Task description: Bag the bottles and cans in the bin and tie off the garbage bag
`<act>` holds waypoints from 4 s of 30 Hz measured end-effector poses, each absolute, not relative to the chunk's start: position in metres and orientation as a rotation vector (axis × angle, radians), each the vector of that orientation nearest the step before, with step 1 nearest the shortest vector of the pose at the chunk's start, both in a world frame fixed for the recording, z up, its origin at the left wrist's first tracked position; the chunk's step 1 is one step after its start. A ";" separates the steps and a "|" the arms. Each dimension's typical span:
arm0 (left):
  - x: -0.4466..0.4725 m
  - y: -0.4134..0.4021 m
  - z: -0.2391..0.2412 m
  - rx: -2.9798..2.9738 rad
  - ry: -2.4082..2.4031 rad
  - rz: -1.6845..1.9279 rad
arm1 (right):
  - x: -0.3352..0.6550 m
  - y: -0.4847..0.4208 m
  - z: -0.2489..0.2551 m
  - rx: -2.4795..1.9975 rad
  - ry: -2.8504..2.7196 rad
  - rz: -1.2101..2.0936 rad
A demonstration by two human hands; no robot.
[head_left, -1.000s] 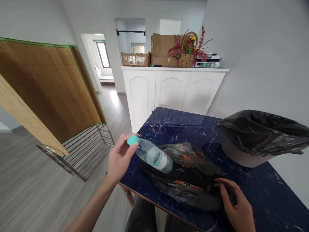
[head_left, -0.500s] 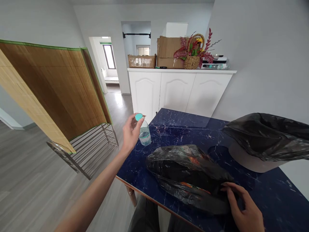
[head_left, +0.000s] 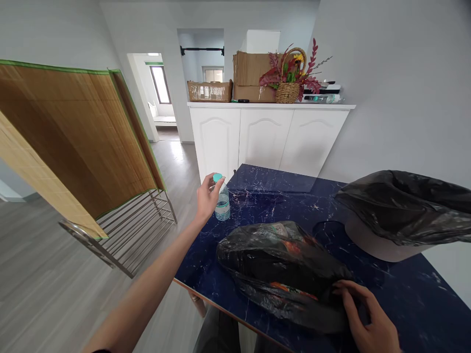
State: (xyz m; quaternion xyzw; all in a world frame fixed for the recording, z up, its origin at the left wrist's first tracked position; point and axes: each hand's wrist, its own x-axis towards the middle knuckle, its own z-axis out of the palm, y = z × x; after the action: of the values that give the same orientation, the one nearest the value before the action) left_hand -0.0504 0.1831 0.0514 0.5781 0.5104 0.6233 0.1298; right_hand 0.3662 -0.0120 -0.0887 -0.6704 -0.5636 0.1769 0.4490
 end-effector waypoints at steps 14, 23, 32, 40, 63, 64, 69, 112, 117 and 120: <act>-0.052 0.225 0.040 1.736 1.497 1.809 | 0.380 -0.007 -0.103 -1.706 -1.455 0.496; -0.057 0.236 0.035 1.725 1.530 1.796 | 0.384 -0.004 -0.109 -1.762 -1.396 0.585; -0.060 0.234 0.036 1.791 1.540 1.712 | 0.379 -0.005 -0.107 -1.704 -1.446 0.464; -0.033 0.155 0.057 2.133 1.703 2.039 | 0.370 -0.007 -0.098 -1.684 -1.405 0.454; 0.007 0.067 -0.006 2.831 1.880 0.147 | 0.365 -0.015 -0.083 -1.575 -1.490 0.420; 0.008 0.070 -0.007 2.832 1.867 0.155 | 0.365 -0.015 -0.083 -1.575 -1.491 0.427; 0.012 0.083 -0.013 2.844 1.810 0.222 | 0.364 -0.014 -0.083 -1.583 -1.484 0.452; 0.000 0.060 0.030 2.831 1.757 0.801 | 0.367 -0.014 -0.091 -1.603 -1.466 0.487; 0.000 0.061 0.031 2.831 1.758 0.803 | 0.367 -0.014 -0.091 -1.613 -1.463 0.483; 0.000 0.061 0.031 2.838 1.763 0.795 | 0.367 -0.013 -0.091 -1.609 -1.464 0.478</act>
State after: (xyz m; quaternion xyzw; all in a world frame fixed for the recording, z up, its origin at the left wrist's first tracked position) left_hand 0.0002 0.0606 0.0307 0.8176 0.5078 0.2290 -0.1455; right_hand 0.3665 -0.0134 -0.0911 -0.6482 -0.5899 0.1926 0.4413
